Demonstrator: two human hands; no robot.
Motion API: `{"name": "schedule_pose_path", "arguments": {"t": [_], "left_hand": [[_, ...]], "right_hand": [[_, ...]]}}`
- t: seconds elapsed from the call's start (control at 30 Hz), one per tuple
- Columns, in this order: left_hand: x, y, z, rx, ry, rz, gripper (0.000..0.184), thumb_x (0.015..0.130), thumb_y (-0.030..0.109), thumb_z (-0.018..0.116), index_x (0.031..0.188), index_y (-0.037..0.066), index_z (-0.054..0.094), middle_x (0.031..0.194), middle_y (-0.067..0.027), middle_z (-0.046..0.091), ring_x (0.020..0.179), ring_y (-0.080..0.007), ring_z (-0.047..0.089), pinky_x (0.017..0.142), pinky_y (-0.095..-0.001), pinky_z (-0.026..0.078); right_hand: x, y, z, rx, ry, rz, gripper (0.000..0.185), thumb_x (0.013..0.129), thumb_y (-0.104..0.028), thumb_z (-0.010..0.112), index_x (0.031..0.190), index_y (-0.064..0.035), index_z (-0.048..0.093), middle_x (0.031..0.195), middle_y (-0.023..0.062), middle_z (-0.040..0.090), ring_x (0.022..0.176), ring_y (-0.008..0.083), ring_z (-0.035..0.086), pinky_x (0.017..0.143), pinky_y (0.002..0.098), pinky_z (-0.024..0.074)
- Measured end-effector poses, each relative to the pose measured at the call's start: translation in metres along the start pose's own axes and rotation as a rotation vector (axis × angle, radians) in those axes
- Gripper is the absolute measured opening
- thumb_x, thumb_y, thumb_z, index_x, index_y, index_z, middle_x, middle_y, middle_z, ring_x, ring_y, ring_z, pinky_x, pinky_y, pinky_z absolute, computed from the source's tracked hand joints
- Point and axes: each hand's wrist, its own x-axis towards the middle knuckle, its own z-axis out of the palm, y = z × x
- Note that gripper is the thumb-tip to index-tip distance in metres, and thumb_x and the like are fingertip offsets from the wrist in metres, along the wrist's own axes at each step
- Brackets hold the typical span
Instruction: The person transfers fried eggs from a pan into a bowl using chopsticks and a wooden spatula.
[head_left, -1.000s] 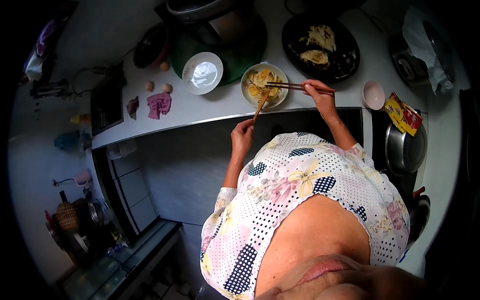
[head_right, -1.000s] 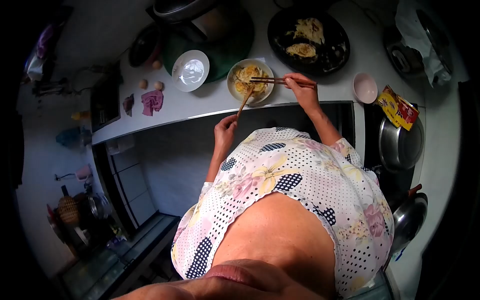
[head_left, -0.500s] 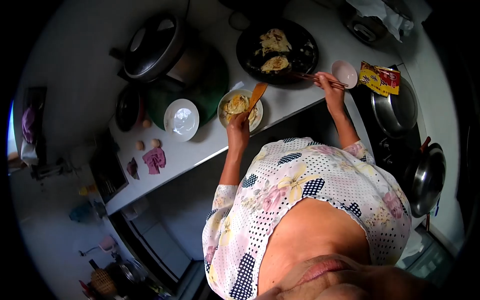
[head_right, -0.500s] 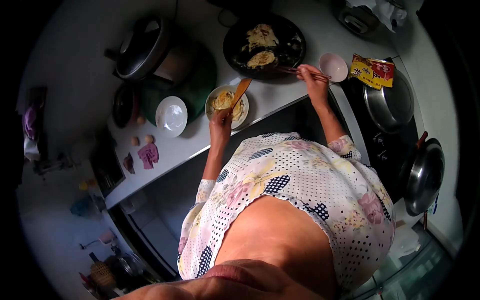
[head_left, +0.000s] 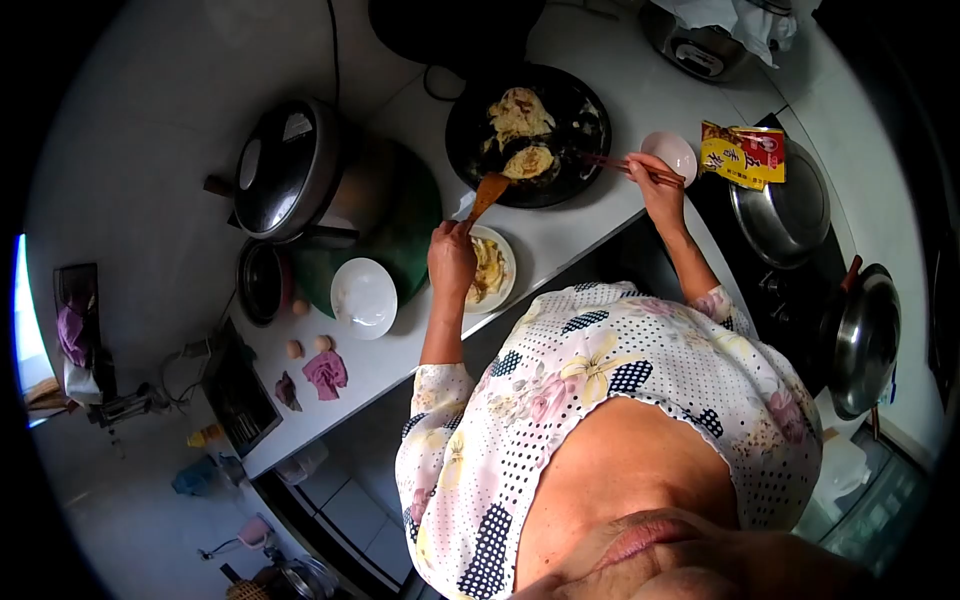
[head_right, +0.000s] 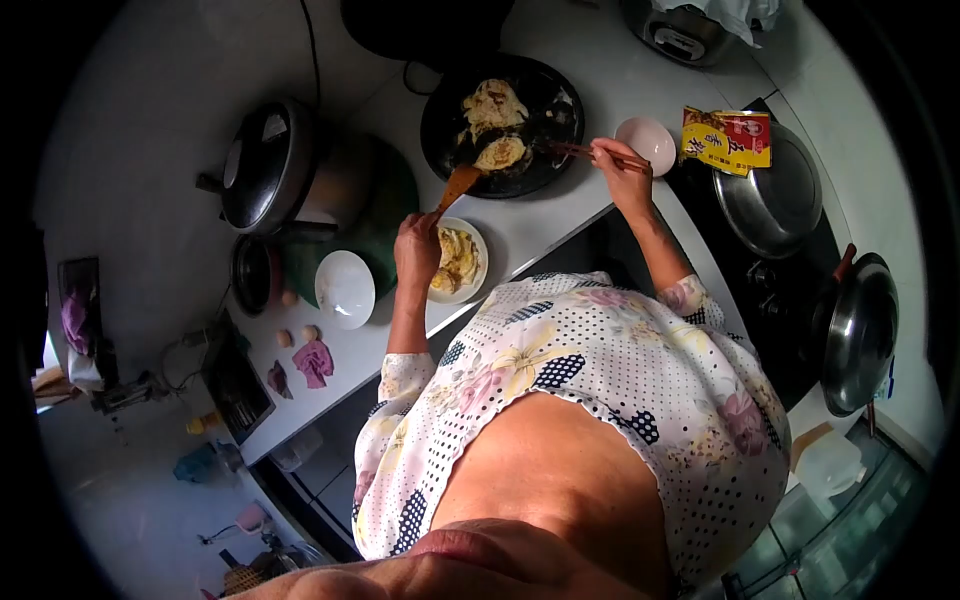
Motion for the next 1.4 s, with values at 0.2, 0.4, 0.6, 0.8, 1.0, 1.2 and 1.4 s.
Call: {"name": "schedule_pose_path", "arguments": {"t": [0.2,0.4,0.6,0.8,1.0,1.2,1.4], "left_hand": [[0.009,-0.009,-0.023,0.185,0.071,0.050,0.023,0.078,0.001,0.053,0.095,0.006,0.067,0.089,-0.0100,0.061,0.084,-0.0302,0.057,0.071,-0.0406,0.049],[0.012,0.005,-0.017,0.132,0.084,0.055,0.027,0.078,0.000,0.052,0.099,0.008,0.068,0.088,-0.0103,0.061,0.085,-0.0302,0.057,0.071,-0.0412,0.049],[0.007,0.006,0.016,0.084,0.024,0.049,0.029,0.079,0.000,0.052,0.103,0.007,0.067,0.093,-0.0125,0.062,0.088,-0.0326,0.058,0.074,-0.0421,0.049],[-0.002,0.017,0.001,-0.003,0.045,0.034,0.029,0.079,0.000,0.056,0.105,0.007,0.067,0.096,-0.0151,0.063,0.089,-0.0344,0.058,0.078,-0.0428,0.049],[0.000,0.018,0.025,-0.011,-0.047,0.112,0.029,0.080,0.000,0.051,0.104,0.005,0.067,0.093,-0.0137,0.062,0.089,-0.0337,0.057,0.075,-0.0419,0.049],[0.012,-0.004,0.006,0.039,0.022,0.125,0.027,0.079,0.001,0.057,0.102,0.009,0.068,0.091,-0.0146,0.062,0.086,-0.0339,0.058,0.074,-0.0419,0.049],[0.057,-0.036,0.026,0.177,0.102,0.137,0.025,0.078,-0.002,0.050,0.097,0.004,0.066,0.086,-0.0148,0.059,0.082,-0.0335,0.056,0.071,-0.0424,0.049]], "right_hand": [[0.010,-0.013,0.015,-0.087,-0.080,0.004,0.020,0.088,-0.007,0.062,0.106,0.0020,0.064,0.096,0.0071,0.068,0.087,0.0121,0.064,0.078,0.0240,0.0511],[0.017,-0.023,0.031,-0.150,-0.137,-0.148,0.018,0.088,-0.008,0.063,0.104,-0.0008,0.066,0.094,0.0055,0.069,0.085,0.0105,0.063,0.075,0.0233,0.0498],[0.012,-0.015,0.038,-0.183,-0.203,-0.175,0.017,0.088,-0.009,0.064,0.103,-0.0016,0.067,0.090,0.0053,0.068,0.079,0.0095,0.062,0.070,0.0229,0.0497],[0.012,-0.006,0.014,-0.062,-0.116,-0.018,0.018,0.089,-0.011,0.063,0.104,-0.0013,0.067,0.089,0.0051,0.068,0.079,0.0101,0.063,0.071,0.0230,0.0513],[0.007,-0.001,0.018,-0.007,-0.169,0.042,0.019,0.090,-0.011,0.061,0.104,0.0001,0.066,0.090,0.0048,0.068,0.080,0.0111,0.064,0.073,0.0236,0.0525],[0.021,0.015,-0.001,-0.020,-0.048,-0.003,0.020,0.090,-0.014,0.062,0.104,-0.0013,0.066,0.091,0.0049,0.069,0.080,0.0100,0.064,0.073,0.0240,0.0520],[0.059,0.013,0.012,-0.148,0.047,-0.107,0.019,0.089,-0.014,0.064,0.103,-0.0018,0.068,0.091,0.0041,0.069,0.082,0.0102,0.063,0.073,0.0233,0.0497]]}}
